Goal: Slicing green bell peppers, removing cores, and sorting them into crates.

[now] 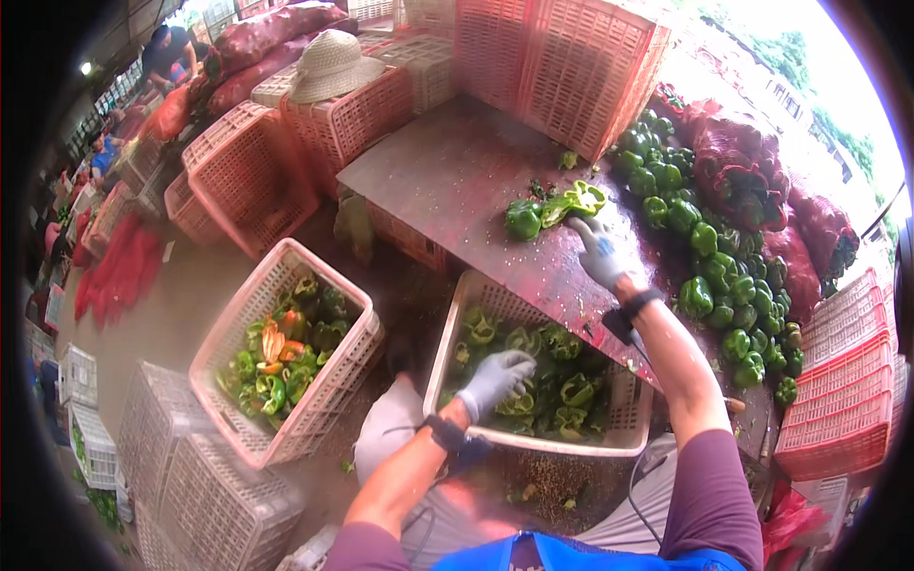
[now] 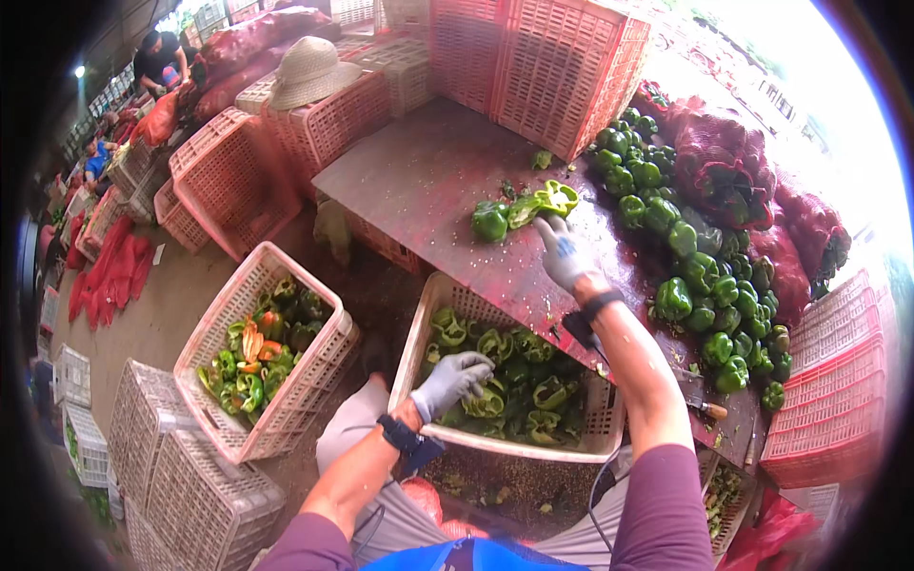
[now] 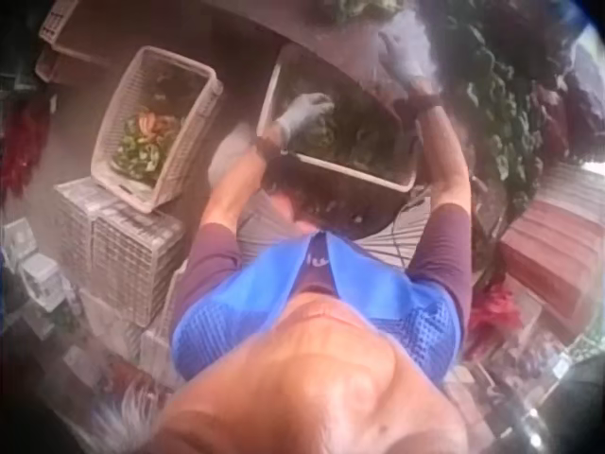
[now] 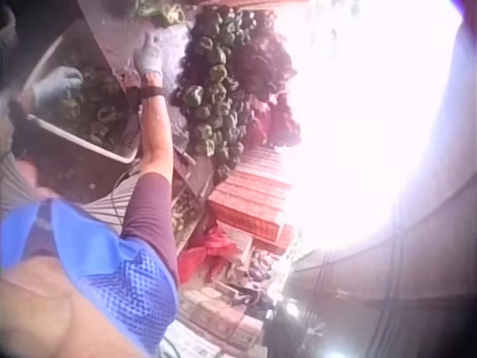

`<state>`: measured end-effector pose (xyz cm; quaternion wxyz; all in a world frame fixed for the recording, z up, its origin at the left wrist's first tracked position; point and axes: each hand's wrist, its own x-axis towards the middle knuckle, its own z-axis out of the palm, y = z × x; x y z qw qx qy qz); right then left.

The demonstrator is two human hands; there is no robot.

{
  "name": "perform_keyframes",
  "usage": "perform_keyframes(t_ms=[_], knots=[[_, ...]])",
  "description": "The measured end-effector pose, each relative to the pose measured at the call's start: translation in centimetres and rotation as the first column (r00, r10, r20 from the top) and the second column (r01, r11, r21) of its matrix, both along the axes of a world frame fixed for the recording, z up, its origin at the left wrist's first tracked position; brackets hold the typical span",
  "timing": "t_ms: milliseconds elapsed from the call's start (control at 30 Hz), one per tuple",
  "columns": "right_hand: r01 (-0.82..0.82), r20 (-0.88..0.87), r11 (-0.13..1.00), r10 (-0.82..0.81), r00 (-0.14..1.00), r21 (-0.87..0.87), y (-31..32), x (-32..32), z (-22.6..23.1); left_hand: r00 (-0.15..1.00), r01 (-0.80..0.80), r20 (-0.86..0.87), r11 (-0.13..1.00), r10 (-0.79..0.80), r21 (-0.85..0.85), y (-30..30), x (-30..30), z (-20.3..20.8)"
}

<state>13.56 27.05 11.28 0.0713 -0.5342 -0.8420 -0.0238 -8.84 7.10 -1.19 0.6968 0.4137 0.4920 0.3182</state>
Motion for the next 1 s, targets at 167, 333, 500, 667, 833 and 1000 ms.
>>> perform_keyframes(t_ms=[167,333,500,667,833,1000], knots=[[0.002,0.18,0.991,-0.025,0.983,0.13,10.1,-3.1,-4.3,0.998,-0.069,-0.003,0.997,0.069,-0.018,0.0,1.2,0.2],[0.12,0.202,0.989,-0.136,0.97,0.091,13.6,-3.3,-7.9,0.999,-0.041,-0.008,0.999,0.041,0.028,1.2,1.0,3.2],[-0.004,-0.543,0.986,-0.088,0.835,-0.165,10.5,4.8,-9.0,0.961,-0.214,0.171,0.976,0.218,-0.04,1.9,2.0,2.3],[-0.347,-0.737,0.661,-0.509,0.445,-0.666,-3.4,0.2,-3.9,0.93,-0.353,0.177,0.92,0.323,0.17,2.4,1.1,3.3],[-0.443,-0.686,0.524,-0.578,0.442,-0.727,-12.1,-2.6,-1.4,0.905,-0.362,0.336,0.885,0.26,0.292,2.5,1.2,5.8],[-0.441,-0.842,0.722,-0.406,0.354,-0.533,-15.9,-4.2,1.3,0.907,-0.307,0.391,0.882,0.157,0.357,2.0,-0.7,7.5]])
